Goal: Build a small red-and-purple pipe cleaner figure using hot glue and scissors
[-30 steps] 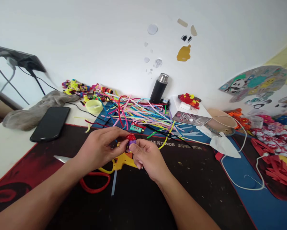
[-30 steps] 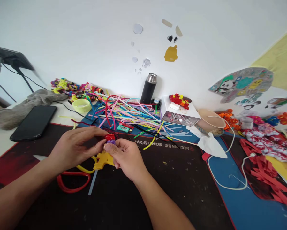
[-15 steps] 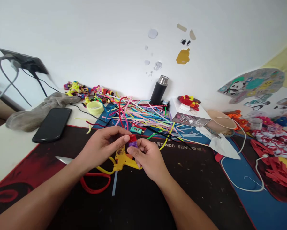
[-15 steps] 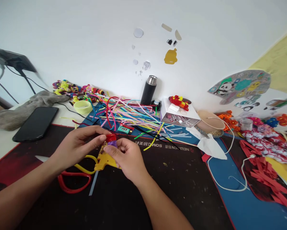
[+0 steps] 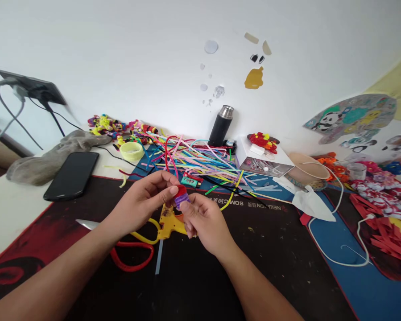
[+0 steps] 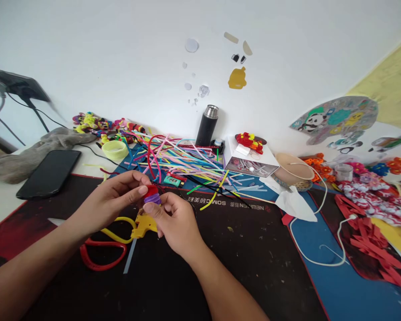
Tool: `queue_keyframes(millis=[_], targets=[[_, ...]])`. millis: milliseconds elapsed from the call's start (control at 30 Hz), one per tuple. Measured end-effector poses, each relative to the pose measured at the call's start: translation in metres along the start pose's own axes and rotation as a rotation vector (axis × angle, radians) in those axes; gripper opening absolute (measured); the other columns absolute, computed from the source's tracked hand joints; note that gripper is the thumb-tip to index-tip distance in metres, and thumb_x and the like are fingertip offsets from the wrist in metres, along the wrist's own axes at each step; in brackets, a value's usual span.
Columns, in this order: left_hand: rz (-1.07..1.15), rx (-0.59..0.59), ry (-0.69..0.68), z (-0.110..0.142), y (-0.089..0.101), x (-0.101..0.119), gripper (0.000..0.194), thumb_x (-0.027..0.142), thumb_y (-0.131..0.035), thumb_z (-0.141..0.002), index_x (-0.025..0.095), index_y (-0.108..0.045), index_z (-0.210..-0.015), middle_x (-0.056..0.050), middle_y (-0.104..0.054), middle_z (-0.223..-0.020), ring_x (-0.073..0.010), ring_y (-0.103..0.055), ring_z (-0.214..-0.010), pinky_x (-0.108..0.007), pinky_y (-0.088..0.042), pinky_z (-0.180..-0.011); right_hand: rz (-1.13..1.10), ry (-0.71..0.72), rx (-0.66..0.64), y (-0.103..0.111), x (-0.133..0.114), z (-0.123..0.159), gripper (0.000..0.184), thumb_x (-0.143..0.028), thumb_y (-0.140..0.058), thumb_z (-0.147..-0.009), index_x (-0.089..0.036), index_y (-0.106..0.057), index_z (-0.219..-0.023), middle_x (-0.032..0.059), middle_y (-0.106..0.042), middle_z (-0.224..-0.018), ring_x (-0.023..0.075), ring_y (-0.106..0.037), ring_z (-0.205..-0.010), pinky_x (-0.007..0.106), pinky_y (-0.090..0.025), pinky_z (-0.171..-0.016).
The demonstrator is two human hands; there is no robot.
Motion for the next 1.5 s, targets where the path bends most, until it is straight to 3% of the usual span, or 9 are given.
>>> queue_keyframes(millis=[167, 367, 667, 800, 967, 1300, 1500], targets=[[0.04, 0.033, -0.06, 0.0, 0.003, 0.002, 0.031, 0.049, -0.085, -0.096, 0.021, -0.074, -0.101, -0.003, -0.075, -0.089, -0.017, -0.07, -0.079, -0.026, -0.058, -0.071, -0.108, 0.004, -0.007, 0.002, 0.002, -0.001, 0.06, -0.081, -0.074, -0.09, -0.022, -0.063, -0.086, -0.007, -0.057, -0.055, 0.0104, -0.048, -0.043, 0.025, -0.037, -0.045], [0.065, 0.003, -0.036, 0.0, 0.002, -0.002, 0.033, 0.053, -0.083, -0.097, 0.021, -0.077, -0.105, -0.004, -0.076, -0.085, -0.0187, -0.072, -0.074, -0.028, -0.061, -0.068, -0.129, 0.023, 0.007, 0.004, -0.001, -0.002, 0.057, -0.076, -0.079, -0.089, -0.023, -0.062, -0.079, -0.0099, -0.048, -0.047, 0.0094, -0.044, -0.04, 0.024, -0.034, -0.045], [-0.094, -0.077, -0.043, 0.004, 0.003, 0.001, 0.039, 0.053, -0.08, -0.099, 0.022, -0.082, -0.122, -0.008, -0.084, -0.108, -0.0226, -0.077, -0.092, -0.031, -0.064, -0.081, -0.05, 0.032, 0.041, 0.006, -0.002, 0.0, 0.059, -0.078, -0.077, -0.089, -0.022, -0.064, -0.078, -0.0091, -0.048, -0.047, 0.0098, -0.045, -0.041, 0.024, -0.035, -0.045], [-0.064, -0.054, -0.055, 0.002, 0.005, 0.003, 0.039, 0.051, -0.081, -0.098, 0.02, -0.082, -0.122, -0.008, -0.083, -0.106, -0.0205, -0.075, -0.091, -0.028, -0.062, -0.081, -0.061, 0.033, 0.022, 0.005, -0.001, -0.001, 0.063, -0.081, -0.071, -0.092, -0.021, -0.063, -0.079, -0.0061, -0.056, -0.052, 0.0093, -0.049, -0.042, 0.023, -0.036, -0.045], [-0.009, -0.032, -0.065, 0.003, 0.006, 0.0, 0.036, 0.046, -0.085, -0.096, 0.02, -0.082, -0.121, -0.006, -0.08, -0.095, -0.0182, -0.072, -0.086, -0.025, -0.06, -0.076, -0.105, 0.017, -0.011, 0.002, 0.003, -0.002, 0.059, -0.078, -0.077, -0.089, -0.021, -0.066, -0.098, -0.0083, -0.059, -0.056, 0.0096, -0.05, -0.041, 0.022, -0.038, -0.044], [0.043, -0.078, -0.036, 0.001, 0.002, -0.003, 0.031, 0.049, -0.085, -0.096, 0.02, -0.083, -0.107, -0.004, -0.077, -0.092, -0.0174, -0.068, -0.083, -0.025, -0.056, -0.076, 0.024, 0.057, -0.014, 0.0, -0.003, 0.0, 0.043, -0.062, -0.071, -0.099, -0.02, -0.066, -0.088, -0.0103, -0.05, -0.048, 0.0081, -0.041, -0.039, 0.022, -0.033, -0.044], [0.051, -0.051, -0.001, 0.001, 0.003, -0.009, 0.033, 0.051, -0.086, -0.094, 0.021, -0.085, -0.108, -0.004, -0.079, -0.094, -0.0175, -0.07, -0.084, -0.024, -0.057, -0.077, 0.035, 0.063, 0.009, 0.002, -0.004, 0.001, 0.043, -0.062, -0.072, -0.098, -0.02, -0.069, -0.091, -0.0103, -0.049, -0.047, 0.0089, -0.04, -0.039, 0.023, -0.034, -0.045]])
Point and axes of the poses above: each hand's wrist, its own z-axis away from the middle knuckle, its own y-axis out of the back of the hand, x = y × z, the point moved 8 cm from there along -z, towards the middle knuckle
